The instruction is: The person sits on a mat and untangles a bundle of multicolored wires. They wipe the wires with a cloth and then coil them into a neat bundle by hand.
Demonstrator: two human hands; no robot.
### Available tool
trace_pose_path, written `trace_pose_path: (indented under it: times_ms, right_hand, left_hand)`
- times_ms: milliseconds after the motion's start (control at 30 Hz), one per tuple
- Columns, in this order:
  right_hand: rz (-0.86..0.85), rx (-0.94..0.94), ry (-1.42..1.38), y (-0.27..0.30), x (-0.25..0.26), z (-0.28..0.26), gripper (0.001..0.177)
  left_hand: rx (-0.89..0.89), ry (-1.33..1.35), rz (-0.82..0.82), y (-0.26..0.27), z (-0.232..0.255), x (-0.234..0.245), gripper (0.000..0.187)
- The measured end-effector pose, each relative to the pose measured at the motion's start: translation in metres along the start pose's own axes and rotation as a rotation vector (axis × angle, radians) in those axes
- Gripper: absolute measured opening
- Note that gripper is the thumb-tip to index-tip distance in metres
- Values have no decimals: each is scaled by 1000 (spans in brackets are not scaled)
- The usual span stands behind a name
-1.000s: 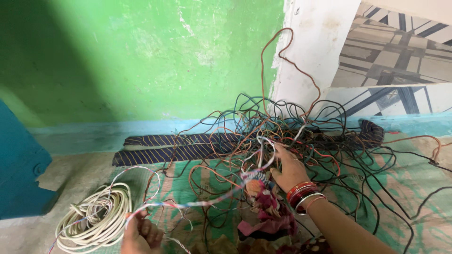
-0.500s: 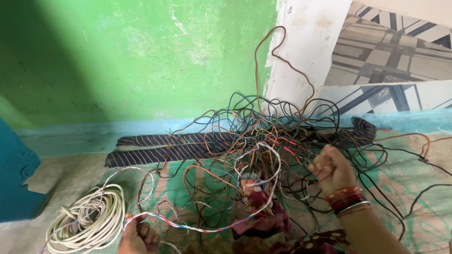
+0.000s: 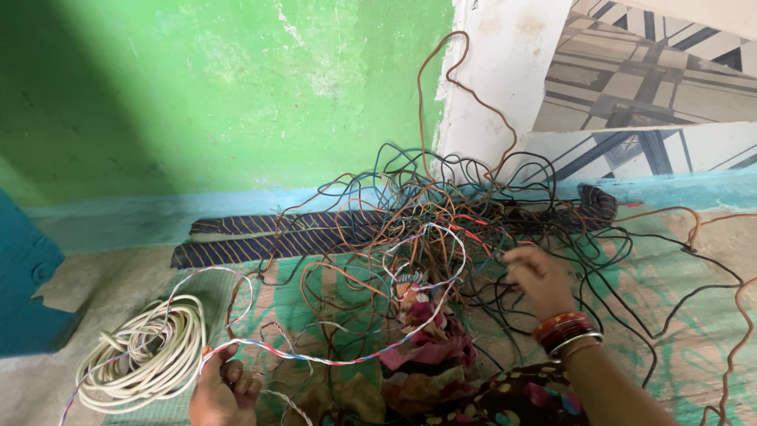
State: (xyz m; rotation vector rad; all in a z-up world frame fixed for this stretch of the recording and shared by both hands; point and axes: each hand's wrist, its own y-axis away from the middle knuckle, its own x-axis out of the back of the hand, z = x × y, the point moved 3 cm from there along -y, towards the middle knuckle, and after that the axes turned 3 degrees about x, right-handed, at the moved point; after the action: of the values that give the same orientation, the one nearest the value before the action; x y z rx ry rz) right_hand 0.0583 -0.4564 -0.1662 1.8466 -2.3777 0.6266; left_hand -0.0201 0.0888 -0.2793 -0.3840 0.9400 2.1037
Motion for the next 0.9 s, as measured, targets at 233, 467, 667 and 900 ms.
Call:
trace_pose_path:
  times_ms: [233, 467, 667, 900]
  right_hand:
    - [198, 552, 964, 54, -40, -58, 32]
    - [-401, 514, 785, 96, -105, -88, 30]
    - [-357, 742, 481, 113, -137, -74, 61]
    - [-389, 398, 605, 97, -130, -30, 60]
  left_hand:
    - [-34, 35, -73, 23, 7, -12, 22]
    - [-33, 35, -42, 36, 10, -23, 18]
    - [-29, 10, -38, 41, 13, -26, 26]
    - [-8, -17, -53, 30, 13, -30, 25]
